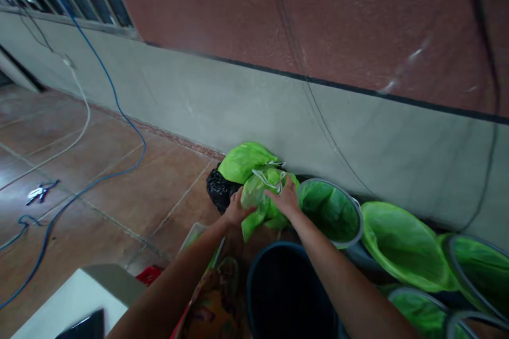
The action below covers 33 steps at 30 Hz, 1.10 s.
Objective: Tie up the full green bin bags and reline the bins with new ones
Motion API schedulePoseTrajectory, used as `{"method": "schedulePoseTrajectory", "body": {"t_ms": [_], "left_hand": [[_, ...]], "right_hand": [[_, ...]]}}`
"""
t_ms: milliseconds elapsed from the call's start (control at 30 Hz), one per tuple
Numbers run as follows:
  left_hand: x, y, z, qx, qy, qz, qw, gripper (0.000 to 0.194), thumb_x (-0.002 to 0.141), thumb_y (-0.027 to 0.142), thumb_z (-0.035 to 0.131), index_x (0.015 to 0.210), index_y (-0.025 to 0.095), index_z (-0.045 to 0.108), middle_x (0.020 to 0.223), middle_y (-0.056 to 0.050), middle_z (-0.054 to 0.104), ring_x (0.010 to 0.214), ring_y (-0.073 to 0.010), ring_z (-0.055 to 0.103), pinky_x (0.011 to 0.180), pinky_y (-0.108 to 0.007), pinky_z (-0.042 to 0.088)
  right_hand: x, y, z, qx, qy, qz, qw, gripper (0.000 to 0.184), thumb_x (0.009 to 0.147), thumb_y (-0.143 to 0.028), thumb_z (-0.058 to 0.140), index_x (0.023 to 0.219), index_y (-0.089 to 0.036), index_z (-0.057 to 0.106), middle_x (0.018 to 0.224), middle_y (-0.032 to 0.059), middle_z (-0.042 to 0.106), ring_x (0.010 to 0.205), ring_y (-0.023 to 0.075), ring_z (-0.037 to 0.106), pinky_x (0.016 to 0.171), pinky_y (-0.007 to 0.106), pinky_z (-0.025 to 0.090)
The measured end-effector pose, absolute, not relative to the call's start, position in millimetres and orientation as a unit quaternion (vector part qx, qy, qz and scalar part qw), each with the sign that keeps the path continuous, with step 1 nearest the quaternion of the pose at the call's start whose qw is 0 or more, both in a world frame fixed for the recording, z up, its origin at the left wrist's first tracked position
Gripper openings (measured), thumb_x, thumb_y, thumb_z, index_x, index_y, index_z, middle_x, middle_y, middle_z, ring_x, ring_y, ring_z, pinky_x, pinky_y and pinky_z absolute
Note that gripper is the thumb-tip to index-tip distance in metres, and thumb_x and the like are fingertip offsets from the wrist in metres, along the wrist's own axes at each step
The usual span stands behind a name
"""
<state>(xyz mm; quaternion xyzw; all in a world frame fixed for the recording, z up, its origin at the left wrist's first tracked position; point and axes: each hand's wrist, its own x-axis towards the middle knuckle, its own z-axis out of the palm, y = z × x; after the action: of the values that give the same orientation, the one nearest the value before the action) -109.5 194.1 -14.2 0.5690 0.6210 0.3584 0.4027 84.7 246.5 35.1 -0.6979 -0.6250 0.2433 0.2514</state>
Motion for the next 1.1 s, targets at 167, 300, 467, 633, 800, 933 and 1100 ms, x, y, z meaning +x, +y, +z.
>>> {"method": "schedulePoseTrajectory", "body": {"t_ms": [167,300,467,633,800,933,1100], "left_hand": [[-85.2,208.1,-45.4,0.712,0.583,0.205,0.332,0.104,0.065,0.033,0.08,0.154,0.018,0.027,0.16,-0.021,0.025,0.146,-0.0381,0.028,0.115,-0.054,0.035],[-73.4,232.9,-55.7,0.722,0.628,0.093,0.275,0.098,0.071,0.023,0.073,0.156,0.021,0.024,0.162,-0.018,0.021,0.148,-0.0388,0.022,0.11,-0.055,0.039],[-75.1,278.1,-85.1,0.704,0.678,0.035,0.208,0.073,0.089,0.012,0.042,0.156,0.033,0.023,0.161,-0.007,0.029,0.143,-0.0321,0.031,0.107,-0.052,0.042],[-78.9,308.4,-113.0,0.695,0.69,0.008,0.204,0.069,0.092,0.011,0.037,0.157,0.031,0.024,0.159,-0.009,0.032,0.136,-0.0337,0.039,0.106,-0.052,0.042],[-89.5,299.2,-108.0,0.706,0.674,0.045,0.21,0.073,0.088,0.021,0.055,0.154,0.029,0.027,0.159,-0.013,0.029,0.136,-0.0344,0.039,0.108,-0.051,0.039],[-106.5,269.7,-95.8,0.698,0.657,0.145,0.246,0.085,0.08,0.032,0.069,0.153,0.022,0.027,0.16,-0.018,0.023,0.143,-0.0374,0.031,0.114,-0.051,0.032],[-130.1,223.2,-90.3,0.603,0.695,0.256,0.297,0.073,0.08,0.029,0.066,0.146,0.015,0.039,0.153,-0.019,0.037,0.139,-0.0327,0.041,0.114,-0.044,0.036]], "right_hand": [[76.7,246.6,-24.2,-0.656,-0.724,0.196,0.082,0.086,0.085,-0.045,0.055,0.155,-0.007,0.021,0.158,0.0193,0.028,0.147,0.0336,0.023,0.116,0.043,0.029],[68.4,273.1,-62.7,-0.652,-0.737,0.177,-0.021,0.079,0.088,-0.041,0.051,0.155,-0.008,0.025,0.16,0.0184,0.025,0.147,0.0371,0.018,0.115,0.048,0.027],[60.5,316.9,-97.5,-0.65,-0.741,0.16,-0.045,0.074,0.091,-0.044,0.046,0.155,-0.013,0.028,0.16,0.0184,0.026,0.146,0.0379,0.019,0.111,0.05,0.031],[52.4,343.8,-130.2,-0.634,-0.757,0.151,-0.037,0.059,0.092,-0.041,0.046,0.146,-0.017,0.047,0.152,0.015,0.042,0.143,0.039,0.025,0.109,0.049,0.035],[59.1,346.3,-140.3,-0.631,-0.761,0.152,0.013,0.054,0.088,-0.039,0.054,0.135,-0.015,0.058,0.146,0.0153,0.048,0.141,0.0381,0.028,0.112,0.047,0.033],[74.3,331.6,-116.8,-0.652,-0.732,0.173,0.092,0.078,0.076,-0.048,0.068,0.14,-0.01,0.048,0.145,0.0196,0.045,0.139,0.036,0.034,0.114,0.044,0.034],[89.7,282.3,-73.5,-0.704,-0.679,0.171,0.115,0.104,0.068,-0.053,0.072,0.15,-0.009,0.025,0.144,0.0242,0.042,0.133,0.0376,0.044,0.105,0.046,0.043]]}}
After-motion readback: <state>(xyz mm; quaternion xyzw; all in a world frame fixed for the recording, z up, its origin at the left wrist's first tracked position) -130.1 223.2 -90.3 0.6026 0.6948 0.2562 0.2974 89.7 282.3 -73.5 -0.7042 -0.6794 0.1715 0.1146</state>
